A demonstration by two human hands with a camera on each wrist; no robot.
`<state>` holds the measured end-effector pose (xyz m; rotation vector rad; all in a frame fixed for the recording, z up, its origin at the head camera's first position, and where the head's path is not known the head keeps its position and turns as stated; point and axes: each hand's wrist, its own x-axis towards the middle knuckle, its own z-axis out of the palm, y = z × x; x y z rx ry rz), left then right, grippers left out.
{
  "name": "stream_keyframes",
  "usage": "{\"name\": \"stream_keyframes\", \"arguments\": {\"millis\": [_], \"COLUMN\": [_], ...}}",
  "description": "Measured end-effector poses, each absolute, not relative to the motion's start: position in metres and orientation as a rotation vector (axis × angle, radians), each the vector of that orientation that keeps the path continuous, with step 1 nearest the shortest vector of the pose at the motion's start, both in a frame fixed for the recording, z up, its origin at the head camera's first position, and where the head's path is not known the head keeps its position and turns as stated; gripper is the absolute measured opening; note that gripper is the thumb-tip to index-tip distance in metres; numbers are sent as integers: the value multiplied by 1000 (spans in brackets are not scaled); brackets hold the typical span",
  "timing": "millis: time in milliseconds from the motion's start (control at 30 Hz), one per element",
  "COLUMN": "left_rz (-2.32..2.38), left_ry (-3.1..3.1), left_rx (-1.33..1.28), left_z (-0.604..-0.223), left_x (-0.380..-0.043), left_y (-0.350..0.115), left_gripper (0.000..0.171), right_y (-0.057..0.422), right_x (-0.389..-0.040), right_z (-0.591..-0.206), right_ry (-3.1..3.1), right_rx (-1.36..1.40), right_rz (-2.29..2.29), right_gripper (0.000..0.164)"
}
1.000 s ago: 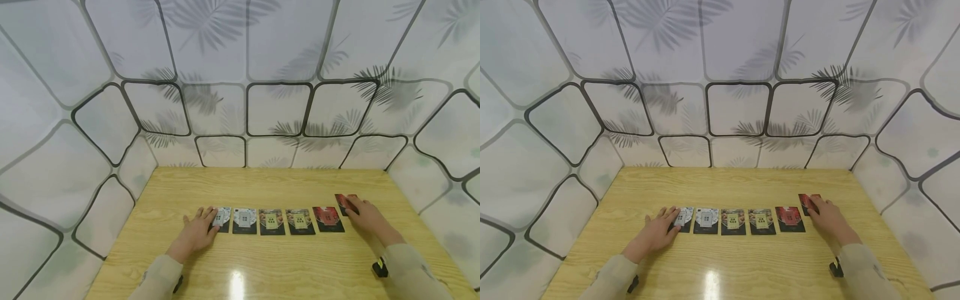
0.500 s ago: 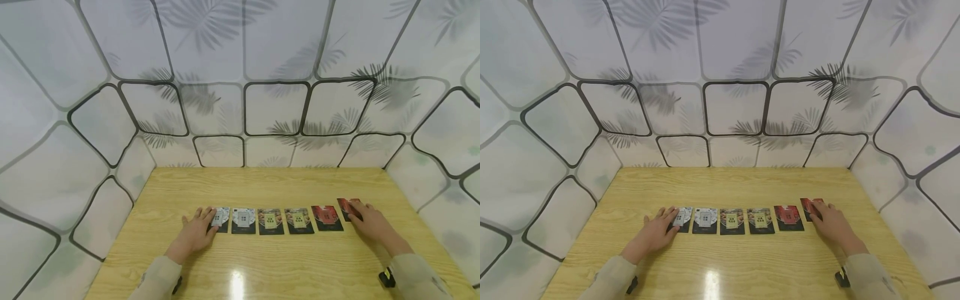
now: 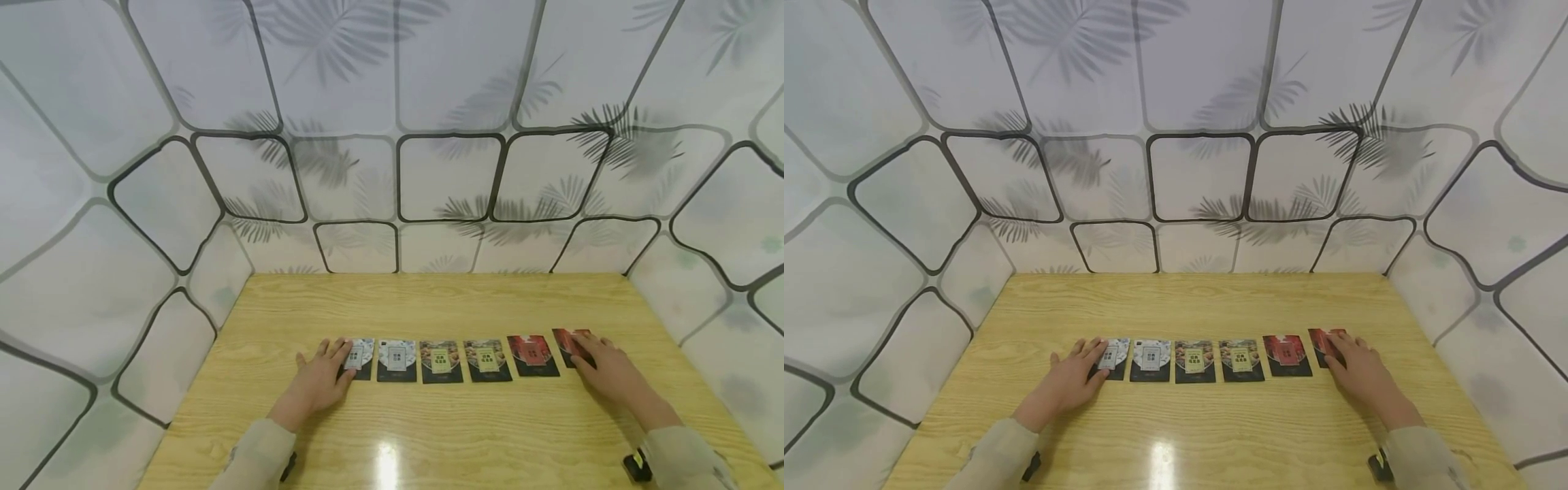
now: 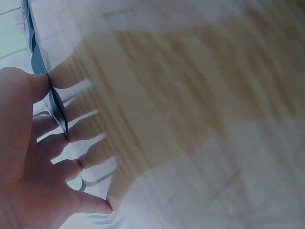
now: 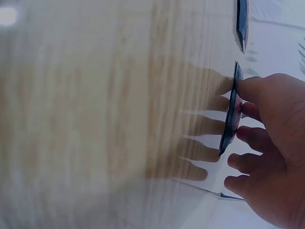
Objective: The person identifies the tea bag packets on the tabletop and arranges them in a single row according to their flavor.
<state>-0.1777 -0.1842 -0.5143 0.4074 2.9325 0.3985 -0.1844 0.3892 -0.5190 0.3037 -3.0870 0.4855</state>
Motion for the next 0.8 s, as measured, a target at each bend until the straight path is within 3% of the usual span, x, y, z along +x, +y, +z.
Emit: {"name": "stream_keyframes", "arguments": {"millis": [800], "left_rz": [439], "left_ry": [2926], "left_rx": [402], "left_z": [-517], "left_x": [-180], "left_y": [-183], "left_gripper": [63], "right_y": [390], "right_x": [-171], "right_z": [-522], "right_ry": [-3105], "right_rx": [286], "right_rz": [480], "right_gripper": [56]}}
